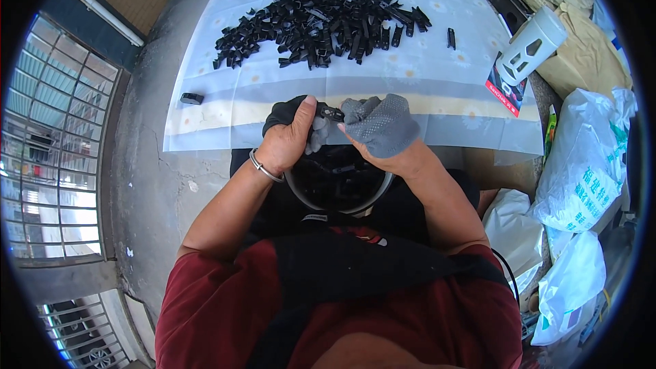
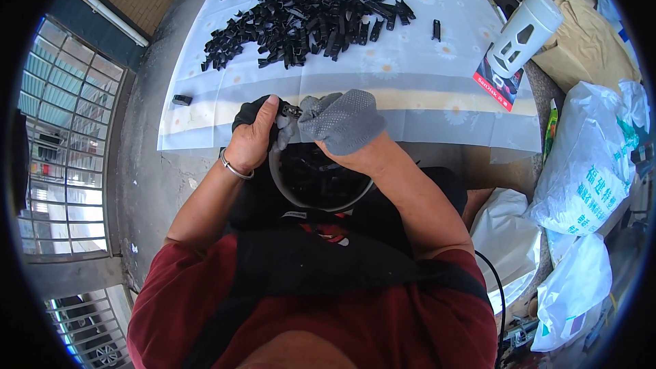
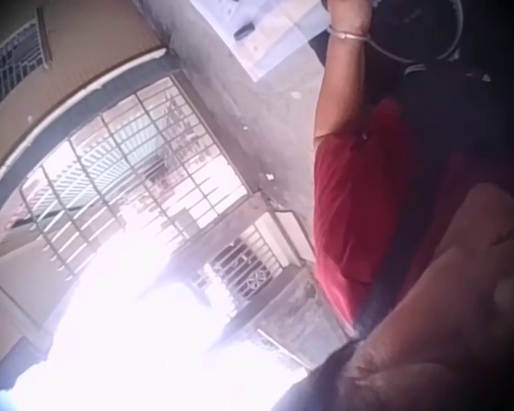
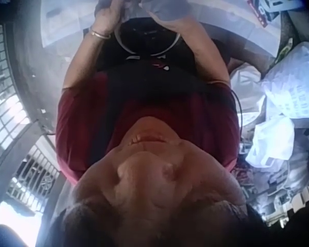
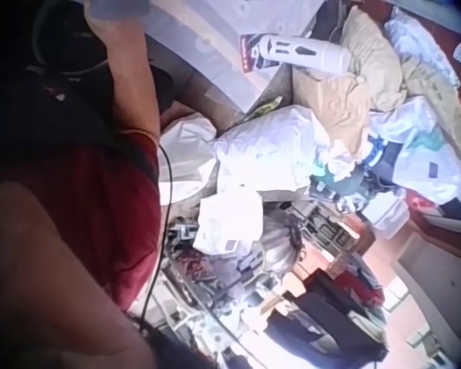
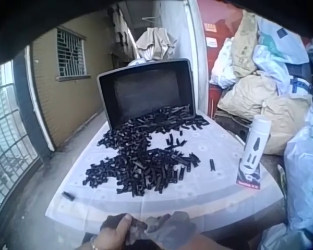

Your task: Assembling small black plastic components by joining two pieces together and placing them in a bucket.

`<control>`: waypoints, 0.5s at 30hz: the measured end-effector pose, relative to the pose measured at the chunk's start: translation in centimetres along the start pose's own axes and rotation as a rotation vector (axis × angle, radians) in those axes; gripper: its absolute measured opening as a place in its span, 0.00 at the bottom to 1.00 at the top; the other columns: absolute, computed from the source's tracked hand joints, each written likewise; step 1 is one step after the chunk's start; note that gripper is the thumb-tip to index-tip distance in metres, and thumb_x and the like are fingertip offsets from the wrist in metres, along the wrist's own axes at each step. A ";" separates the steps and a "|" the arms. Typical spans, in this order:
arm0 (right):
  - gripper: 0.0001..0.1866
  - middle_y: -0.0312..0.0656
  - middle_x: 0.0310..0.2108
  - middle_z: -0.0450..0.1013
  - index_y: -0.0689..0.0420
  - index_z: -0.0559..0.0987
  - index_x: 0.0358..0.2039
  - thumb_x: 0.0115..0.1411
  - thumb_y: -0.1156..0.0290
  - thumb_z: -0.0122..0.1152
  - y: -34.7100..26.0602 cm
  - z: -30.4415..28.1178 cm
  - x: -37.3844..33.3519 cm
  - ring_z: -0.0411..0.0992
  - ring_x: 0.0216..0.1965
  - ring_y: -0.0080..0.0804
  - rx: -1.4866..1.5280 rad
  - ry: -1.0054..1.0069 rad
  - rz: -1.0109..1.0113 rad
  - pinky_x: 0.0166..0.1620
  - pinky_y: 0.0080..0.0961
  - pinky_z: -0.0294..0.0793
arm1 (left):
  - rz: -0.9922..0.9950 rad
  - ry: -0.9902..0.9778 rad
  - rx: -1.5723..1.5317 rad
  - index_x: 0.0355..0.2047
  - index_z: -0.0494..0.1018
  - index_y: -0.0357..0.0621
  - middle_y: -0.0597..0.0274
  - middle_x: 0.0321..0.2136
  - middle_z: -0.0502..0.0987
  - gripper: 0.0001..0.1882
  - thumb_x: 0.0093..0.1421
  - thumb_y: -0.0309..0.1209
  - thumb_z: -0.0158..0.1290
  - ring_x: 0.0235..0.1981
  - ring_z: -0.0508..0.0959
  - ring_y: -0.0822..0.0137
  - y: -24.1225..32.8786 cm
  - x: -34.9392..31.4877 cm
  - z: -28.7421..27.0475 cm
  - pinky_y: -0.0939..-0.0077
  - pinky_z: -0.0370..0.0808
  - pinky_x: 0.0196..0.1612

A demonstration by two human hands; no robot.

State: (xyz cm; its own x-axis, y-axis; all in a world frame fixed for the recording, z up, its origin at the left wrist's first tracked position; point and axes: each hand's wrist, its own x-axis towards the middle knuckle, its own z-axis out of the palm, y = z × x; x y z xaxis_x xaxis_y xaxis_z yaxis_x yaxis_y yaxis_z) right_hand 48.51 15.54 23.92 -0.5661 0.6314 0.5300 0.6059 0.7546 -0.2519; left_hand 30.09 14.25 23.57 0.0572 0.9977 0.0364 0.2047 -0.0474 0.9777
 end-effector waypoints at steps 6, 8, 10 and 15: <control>0.05 0.37 0.24 0.70 0.53 0.74 0.26 0.46 0.69 0.54 -0.4 1.2 0.2 0.69 0.26 0.36 -0.087 0.035 -0.115 0.29 0.33 0.65 | 0.310 0.063 0.436 0.21 0.68 0.37 0.48 0.15 0.69 0.18 0.62 0.35 0.37 0.18 0.69 0.49 0.4 0.4 0.7 0.64 0.66 0.23; 0.06 0.37 0.24 0.69 0.52 0.73 0.26 0.45 0.70 0.53 -0.7 1.6 0.5 0.69 0.26 0.35 -0.121 0.040 -0.157 0.29 0.32 0.65 | 0.365 0.089 0.491 0.21 0.68 0.38 0.47 0.16 0.70 0.16 0.61 0.34 0.37 0.19 0.69 0.47 0.1 -0.1 0.8 0.62 0.66 0.24; 0.05 0.35 0.23 0.68 0.51 0.73 0.25 0.44 0.69 0.53 -0.7 2.4 0.8 0.68 0.26 0.33 -0.088 0.070 -0.147 0.29 0.32 0.65 | 0.257 0.036 0.492 0.21 0.67 0.39 0.45 0.18 0.70 0.15 0.60 0.33 0.37 0.23 0.70 0.45 0.6 -0.1 0.5 0.58 0.65 0.27; 0.10 0.41 0.29 0.71 0.55 0.75 0.30 0.50 0.64 0.52 -0.9 1.3 2.7 0.70 0.30 0.40 0.155 -0.121 -0.072 0.35 0.35 0.67 | 0.232 -0.144 0.519 0.23 0.70 0.39 0.45 0.20 0.71 0.18 0.61 0.38 0.37 0.25 0.71 0.45 1.6 0.6 -2.6 0.58 0.66 0.30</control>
State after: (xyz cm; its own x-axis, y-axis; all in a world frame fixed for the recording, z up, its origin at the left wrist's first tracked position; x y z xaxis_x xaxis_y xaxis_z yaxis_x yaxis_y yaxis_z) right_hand 45.69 16.74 24.48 -0.6734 0.5844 0.4528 0.4734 0.8113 -0.3430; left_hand 27.90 14.91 25.65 0.2829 0.9433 0.1737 0.6205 -0.3181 0.7168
